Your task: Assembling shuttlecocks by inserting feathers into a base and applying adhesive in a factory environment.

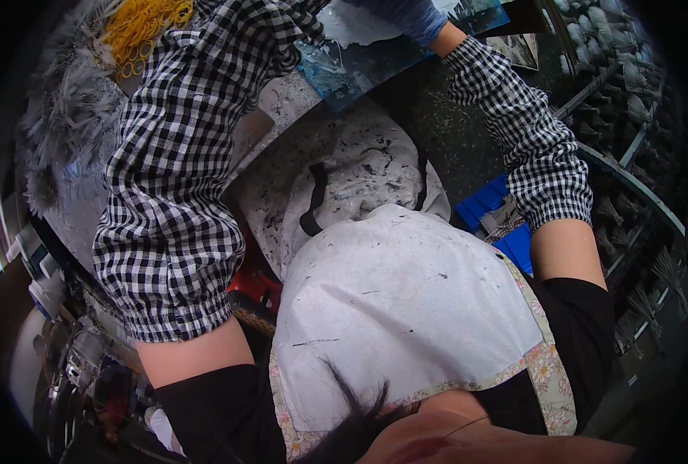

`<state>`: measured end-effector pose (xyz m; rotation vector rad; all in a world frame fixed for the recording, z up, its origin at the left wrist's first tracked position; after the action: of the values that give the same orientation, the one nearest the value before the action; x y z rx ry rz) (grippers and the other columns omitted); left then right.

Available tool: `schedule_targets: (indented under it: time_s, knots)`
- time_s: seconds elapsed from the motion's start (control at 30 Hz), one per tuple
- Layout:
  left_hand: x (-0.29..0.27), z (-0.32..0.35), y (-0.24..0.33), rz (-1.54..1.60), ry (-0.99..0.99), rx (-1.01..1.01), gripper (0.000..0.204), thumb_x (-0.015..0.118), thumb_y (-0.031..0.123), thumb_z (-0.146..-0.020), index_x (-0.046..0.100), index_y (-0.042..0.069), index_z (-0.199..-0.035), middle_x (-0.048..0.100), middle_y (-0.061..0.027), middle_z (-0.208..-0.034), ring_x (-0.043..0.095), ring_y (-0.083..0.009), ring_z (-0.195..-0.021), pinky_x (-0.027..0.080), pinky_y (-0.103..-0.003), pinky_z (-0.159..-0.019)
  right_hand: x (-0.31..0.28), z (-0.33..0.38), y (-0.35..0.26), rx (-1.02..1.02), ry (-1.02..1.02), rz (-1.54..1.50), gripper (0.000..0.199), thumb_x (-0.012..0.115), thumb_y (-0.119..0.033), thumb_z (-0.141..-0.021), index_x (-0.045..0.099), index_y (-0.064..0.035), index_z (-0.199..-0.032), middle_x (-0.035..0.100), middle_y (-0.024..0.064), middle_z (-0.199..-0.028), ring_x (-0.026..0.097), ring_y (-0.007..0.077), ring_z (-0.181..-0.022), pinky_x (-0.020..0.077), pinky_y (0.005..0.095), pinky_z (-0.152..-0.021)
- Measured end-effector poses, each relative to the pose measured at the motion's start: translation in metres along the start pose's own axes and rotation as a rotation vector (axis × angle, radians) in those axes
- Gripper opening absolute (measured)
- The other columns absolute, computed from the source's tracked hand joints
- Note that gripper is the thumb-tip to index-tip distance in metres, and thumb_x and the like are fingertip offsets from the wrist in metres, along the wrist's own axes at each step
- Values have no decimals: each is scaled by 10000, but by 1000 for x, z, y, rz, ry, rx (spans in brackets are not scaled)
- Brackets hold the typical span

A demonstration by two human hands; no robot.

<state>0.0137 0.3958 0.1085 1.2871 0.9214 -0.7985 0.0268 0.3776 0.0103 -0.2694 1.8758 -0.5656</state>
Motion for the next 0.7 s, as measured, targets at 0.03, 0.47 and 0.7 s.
schedule_targets:
  time_s: [0.03, 0.47, 0.7]
  knots:
    - [1, 2, -2, -2, -4, -5, 470, 472, 422, -882, 713, 22, -931, 691, -219, -896, 672, -361, -855, 508, -439, -803, 0, 3, -1, 30, 20, -9, 545, 516, -309, -968, 321, -114, -1439, 370, 106, -1447, 341, 206, -1347, 250, 332, -1115]
    - [0, 3, -2, 0, 1, 10, 465, 476, 426, -881, 715, 29, -913, 694, -207, -881, 673, -353, -829, 511, -442, -780, 3, 2, -4, -117, 34, 168, 541, 493, -331, -979, 317, -106, -1439, 372, 114, -1456, 343, 226, -1355, 232, 335, -1128]
    - [7, 7, 2, 3, -6, 4, 467, 469, 421, -883, 713, 24, -913, 693, -209, -882, 672, -356, -822, 511, -443, -779, 9, 9, -1, -37, -13, 79, 569, 492, -355, -975, 303, -112, -1454, 363, 116, -1469, 332, 227, -1365, 228, 334, -1131]
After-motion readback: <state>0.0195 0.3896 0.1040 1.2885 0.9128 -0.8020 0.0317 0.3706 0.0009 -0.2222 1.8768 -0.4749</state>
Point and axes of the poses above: each hand's wrist, its own z-axis away from the middle knuckle, its own x-axis out of the palm, y = z × x, the point moved 10 cm from there along -z, towards the middle knuckle
